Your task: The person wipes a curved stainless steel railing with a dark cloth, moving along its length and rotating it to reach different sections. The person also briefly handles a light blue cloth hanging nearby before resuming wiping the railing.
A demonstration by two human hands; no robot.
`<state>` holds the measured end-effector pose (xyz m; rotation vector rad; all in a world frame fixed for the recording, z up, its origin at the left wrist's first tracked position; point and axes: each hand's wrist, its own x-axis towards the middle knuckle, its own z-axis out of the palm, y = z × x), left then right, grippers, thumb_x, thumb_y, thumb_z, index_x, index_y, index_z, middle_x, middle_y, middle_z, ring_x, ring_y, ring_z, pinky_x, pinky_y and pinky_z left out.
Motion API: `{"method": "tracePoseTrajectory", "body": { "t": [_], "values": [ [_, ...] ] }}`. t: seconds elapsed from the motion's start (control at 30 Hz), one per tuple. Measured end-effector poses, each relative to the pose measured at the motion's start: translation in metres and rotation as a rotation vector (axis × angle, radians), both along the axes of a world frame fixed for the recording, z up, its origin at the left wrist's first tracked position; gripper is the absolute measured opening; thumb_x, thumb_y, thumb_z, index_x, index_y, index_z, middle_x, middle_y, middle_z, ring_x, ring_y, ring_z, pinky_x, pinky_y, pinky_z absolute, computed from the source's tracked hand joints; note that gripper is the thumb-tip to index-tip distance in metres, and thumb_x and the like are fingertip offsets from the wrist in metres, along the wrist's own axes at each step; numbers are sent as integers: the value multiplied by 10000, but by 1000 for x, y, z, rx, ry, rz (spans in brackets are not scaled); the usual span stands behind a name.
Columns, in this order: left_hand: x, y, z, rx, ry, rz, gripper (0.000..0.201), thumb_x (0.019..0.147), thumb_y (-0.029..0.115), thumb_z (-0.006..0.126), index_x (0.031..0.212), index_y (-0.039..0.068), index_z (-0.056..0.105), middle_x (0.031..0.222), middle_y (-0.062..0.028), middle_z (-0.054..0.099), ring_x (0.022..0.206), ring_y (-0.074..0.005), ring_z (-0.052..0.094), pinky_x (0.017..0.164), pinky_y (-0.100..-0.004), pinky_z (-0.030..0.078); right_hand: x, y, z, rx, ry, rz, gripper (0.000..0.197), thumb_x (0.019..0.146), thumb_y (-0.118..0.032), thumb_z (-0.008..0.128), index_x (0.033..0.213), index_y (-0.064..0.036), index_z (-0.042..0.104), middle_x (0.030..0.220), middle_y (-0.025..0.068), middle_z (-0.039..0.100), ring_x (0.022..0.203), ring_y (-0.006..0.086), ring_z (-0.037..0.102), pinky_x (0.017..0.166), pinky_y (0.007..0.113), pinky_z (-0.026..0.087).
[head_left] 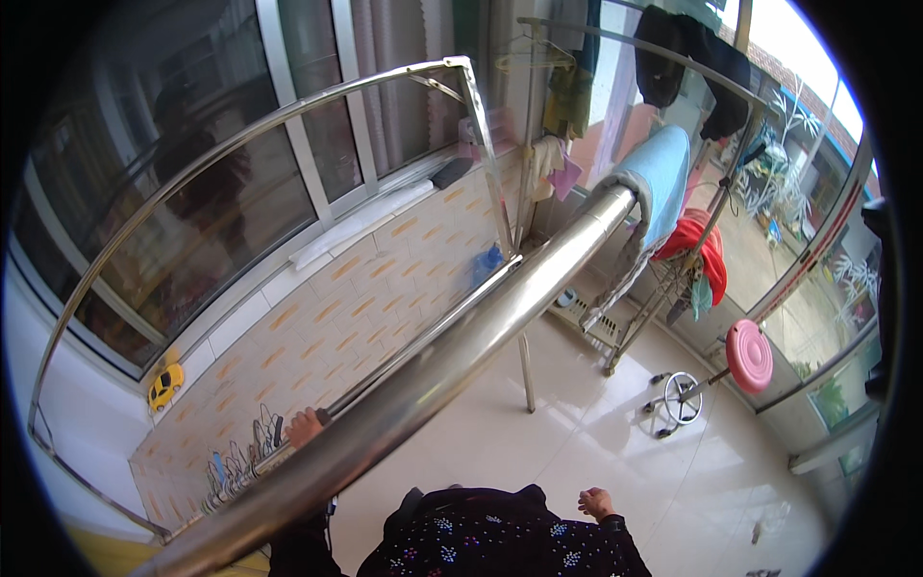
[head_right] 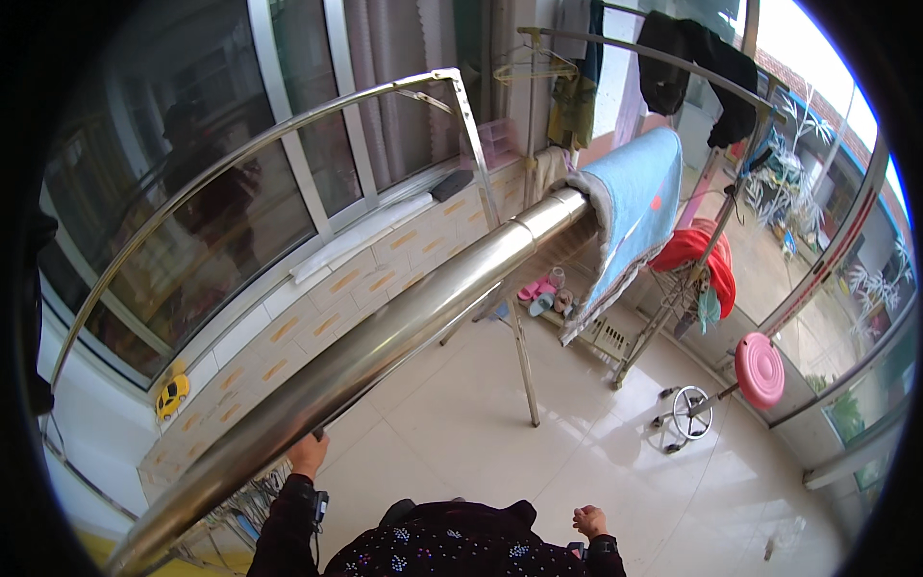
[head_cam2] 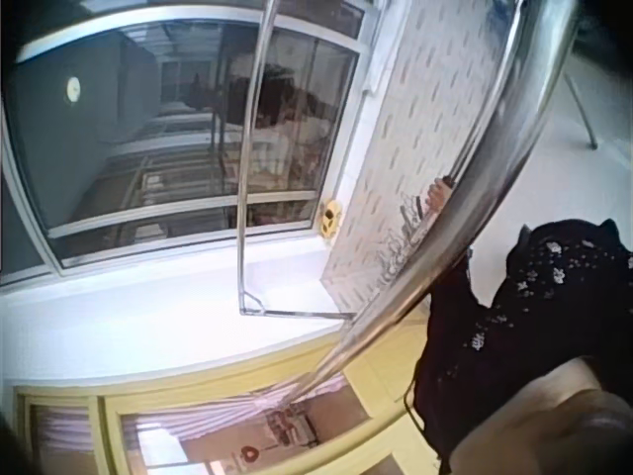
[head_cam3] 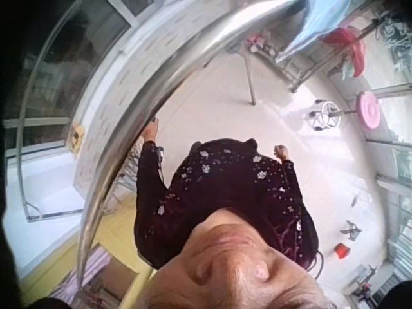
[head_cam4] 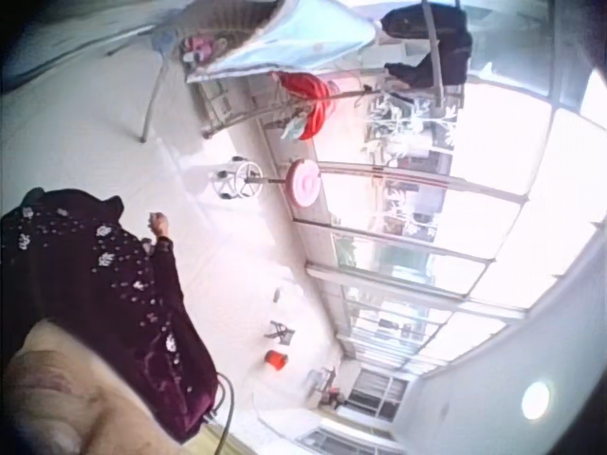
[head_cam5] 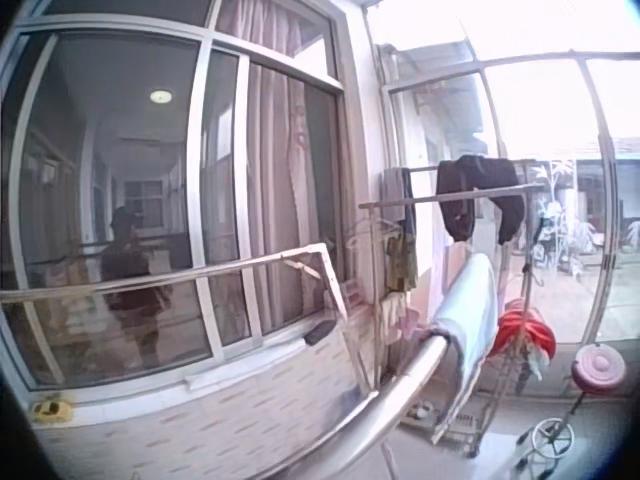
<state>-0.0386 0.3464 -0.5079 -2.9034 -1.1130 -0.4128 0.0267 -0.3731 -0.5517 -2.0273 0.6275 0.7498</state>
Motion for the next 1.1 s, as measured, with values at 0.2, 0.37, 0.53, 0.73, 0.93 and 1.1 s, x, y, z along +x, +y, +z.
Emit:
{"method": "tracePoseTrajectory", "body": {
  "t": [0.2, 0.37, 0.53, 0.73, 0.93, 1.1],
  "values": [
    [108, -35, -41, 145, 8, -209, 573, 722, 424, 803, 1111, 100, 535, 1049, -109, 616, 1020, -299, 608, 910, -522, 440, -44, -1, -4, -51, 182, -98, 199, 910, -172, 573, 891, 19, 625, 791, 121, 699, 642, 233, 697, 544, 359, 556],
    [233, -107, -18, -54, 44, -175, 580, 715, 444, 826, 1092, 110, 538, 1052, -101, 628, 1019, -273, 628, 894, -503, 465, -76, -1, 2, 41, 186, -210, 194, 903, -173, 590, 887, 18, 617, 773, 119, 692, 631, 242, 688, 527, 365, 540],
    [325, -176, 50, -48, 77, -156, 520, 754, 462, 787, 1068, 99, 587, 1061, -138, 677, 1013, -326, 659, 836, -510, 495, -113, -26, -7, 90, 125, -344, 198, 898, -170, 594, 919, 26, 609, 757, 127, 684, 625, 246, 682, 518, 361, 531],
    [336, -210, 86, -109, 71, -371, 737, 737, 421, 800, 1290, 88, 443, 1206, -160, 571, 1167, -328, 551, 914, -522, 423, -180, -131, -96, -189, 81, -131, 290, 878, -247, 587, 888, 36, 650, 770, 150, 708, 656, 259, 694, 602, 366, 551],
    [252, -157, 83, -261, 111, -299, 687, 774, 347, 805, 1300, 102, 438, 1181, -145, 574, 1150, -346, 554, 905, -543, 442, -129, -223, -128, -168, 162, -26, 330, 876, -298, 597, 867, 22, 677, 769, 143, 722, 669, 263, 699, 644, 375, 565],
    [150, -119, 80, -106, 129, -30, 702, 710, 307, 862, 1279, 130, 489, 1179, -114, 586, 1154, -325, 554, 918, -522, 442, -3, -235, -29, 90, 66, -174, 250, 933, -209, 556, 952, 34, 612, 779, 122, 684, 631, 238, 686, 512, 346, 535]
  ]
}}
